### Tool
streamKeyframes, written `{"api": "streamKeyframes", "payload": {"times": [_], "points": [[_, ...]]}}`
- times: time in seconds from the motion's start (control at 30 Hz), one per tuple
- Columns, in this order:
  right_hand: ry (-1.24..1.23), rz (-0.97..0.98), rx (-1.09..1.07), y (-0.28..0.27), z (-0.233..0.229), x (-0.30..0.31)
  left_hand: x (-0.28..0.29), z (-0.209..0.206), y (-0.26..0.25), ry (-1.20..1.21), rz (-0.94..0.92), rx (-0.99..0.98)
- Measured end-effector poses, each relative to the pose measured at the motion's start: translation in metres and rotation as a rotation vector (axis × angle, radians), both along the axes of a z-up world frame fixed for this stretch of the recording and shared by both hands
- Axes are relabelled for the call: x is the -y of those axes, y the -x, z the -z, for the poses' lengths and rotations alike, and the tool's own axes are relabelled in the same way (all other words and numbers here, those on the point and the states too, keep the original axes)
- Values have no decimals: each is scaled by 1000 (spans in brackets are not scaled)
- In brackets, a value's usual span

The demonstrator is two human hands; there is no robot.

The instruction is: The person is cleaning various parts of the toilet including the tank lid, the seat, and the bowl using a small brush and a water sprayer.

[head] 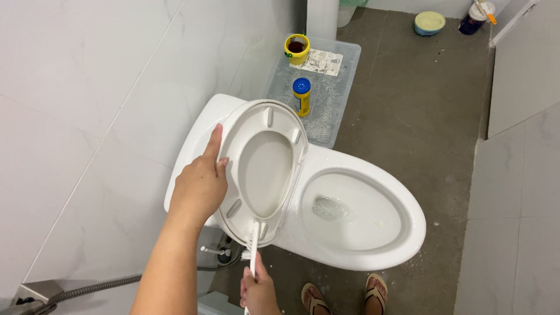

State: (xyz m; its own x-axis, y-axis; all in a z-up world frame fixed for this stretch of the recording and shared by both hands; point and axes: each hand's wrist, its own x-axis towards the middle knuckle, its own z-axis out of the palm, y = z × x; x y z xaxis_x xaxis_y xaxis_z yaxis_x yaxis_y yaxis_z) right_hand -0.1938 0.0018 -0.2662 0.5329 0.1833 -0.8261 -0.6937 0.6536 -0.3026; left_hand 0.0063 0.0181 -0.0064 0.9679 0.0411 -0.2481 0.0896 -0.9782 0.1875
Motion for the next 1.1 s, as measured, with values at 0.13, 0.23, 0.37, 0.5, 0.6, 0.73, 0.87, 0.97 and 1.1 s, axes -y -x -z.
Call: {"api": "streamKeyframes", "payload": {"times": [0.13, 0.23, 0.37, 0.5, 0.6, 0.73, 0.87, 0.97, 1.1], "points": [[121, -81, 243, -19, -26, 19, -3, -5, -4, 66, -20, -52], [317, -105, 468, -52, -73, 30, -9, -4, -5, 138, -46, -87], [597, -167, 592, -92, -96, 35, -10, -4, -6, 228, -88, -127], [951, -22, 984, -72, -50, 45, -14, -1, -8, 236, -116, -126], [887, -293, 769, -72, -61, 54, -19, 6, -8, 335, -62, -64], [886, -183, 901, -107, -112, 56, -15, -2, -6, 355, -110, -117], [864, -92, 1079, -71, -68, 40, -13, -3, -8, 332, -129, -112], [813, -163, 957, -38, -28, 28, -11, -11, -2, 406, -161, -125], [733, -230, 726, -73, -86, 38, -5, -17, 0, 376, -213, -195]]}}
